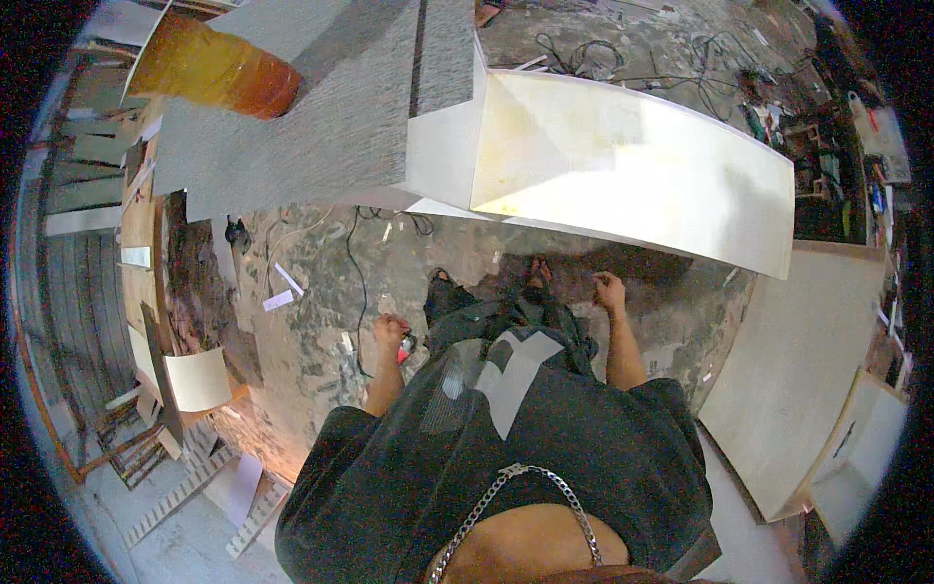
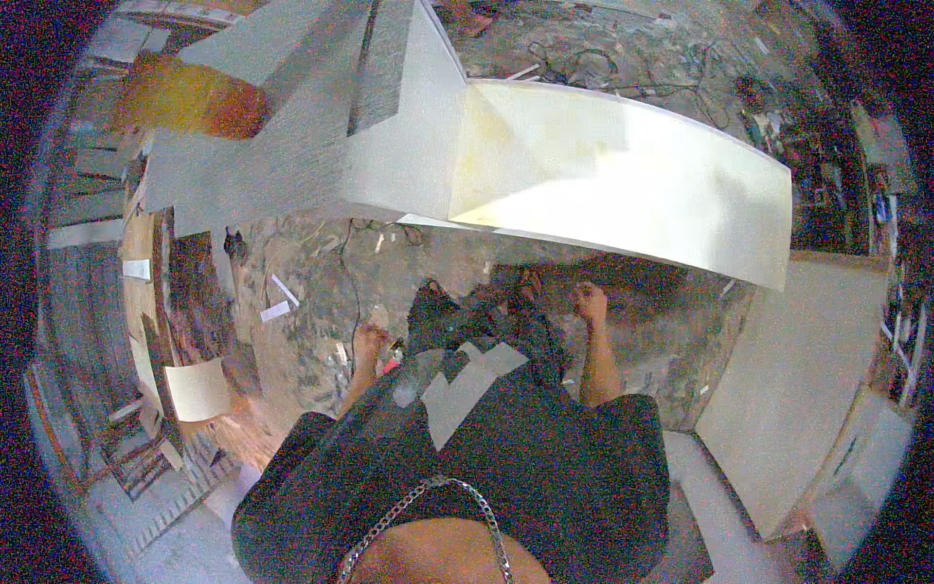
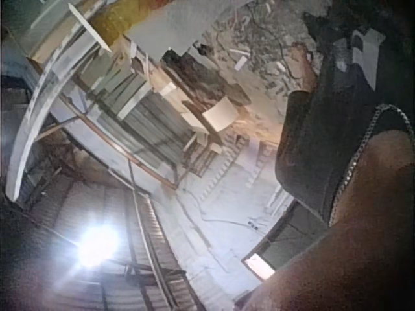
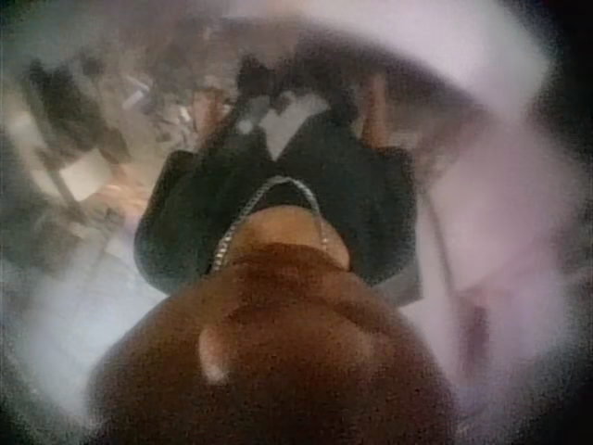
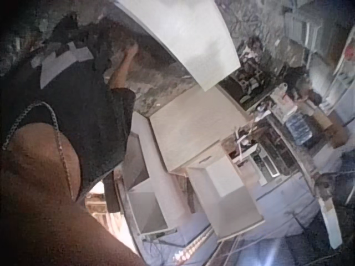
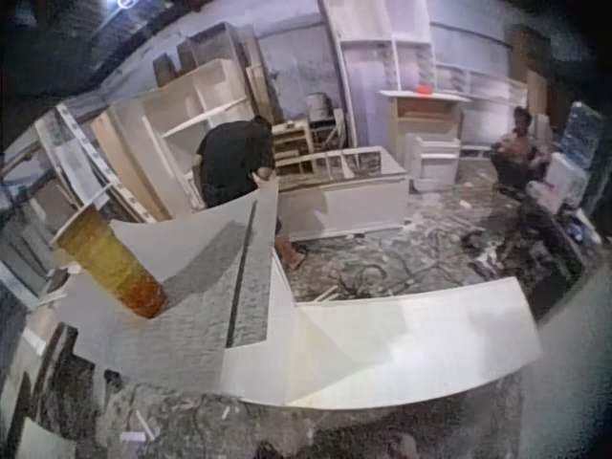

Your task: The person applies a laminate sheet to a wooden cabinet piece by hand, smoothing the surface and checking the edges.

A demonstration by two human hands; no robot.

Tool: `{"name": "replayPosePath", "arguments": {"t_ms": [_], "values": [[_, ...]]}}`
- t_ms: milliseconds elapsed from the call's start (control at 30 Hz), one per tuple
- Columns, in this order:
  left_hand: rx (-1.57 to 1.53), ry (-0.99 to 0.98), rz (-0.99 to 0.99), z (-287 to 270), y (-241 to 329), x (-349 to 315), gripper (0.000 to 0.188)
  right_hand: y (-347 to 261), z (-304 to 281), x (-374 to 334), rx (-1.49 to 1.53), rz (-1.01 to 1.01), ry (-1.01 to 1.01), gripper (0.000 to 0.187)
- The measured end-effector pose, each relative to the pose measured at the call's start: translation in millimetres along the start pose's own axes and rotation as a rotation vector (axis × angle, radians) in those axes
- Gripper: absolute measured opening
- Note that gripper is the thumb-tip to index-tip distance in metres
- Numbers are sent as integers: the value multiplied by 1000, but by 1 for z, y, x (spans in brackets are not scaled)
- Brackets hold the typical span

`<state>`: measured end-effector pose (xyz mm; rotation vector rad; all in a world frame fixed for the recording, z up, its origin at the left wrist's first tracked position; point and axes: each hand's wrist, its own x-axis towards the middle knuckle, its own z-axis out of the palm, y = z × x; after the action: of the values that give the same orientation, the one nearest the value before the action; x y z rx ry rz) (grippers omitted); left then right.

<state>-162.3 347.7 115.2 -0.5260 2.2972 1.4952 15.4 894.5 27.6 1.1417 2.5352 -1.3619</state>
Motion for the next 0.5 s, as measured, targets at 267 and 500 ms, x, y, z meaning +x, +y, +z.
{"name": "replayPosePath", "arguments": {"t_ms": [267, 500], "values": [[284, 109, -13, 23, 53, -32, 56, 73, -4, 6, -12, 18, -141, 10], [466, 188, 32, 13, 6, -36, 32, 94, 0, -56, 17, 220, -208, 16]]}}
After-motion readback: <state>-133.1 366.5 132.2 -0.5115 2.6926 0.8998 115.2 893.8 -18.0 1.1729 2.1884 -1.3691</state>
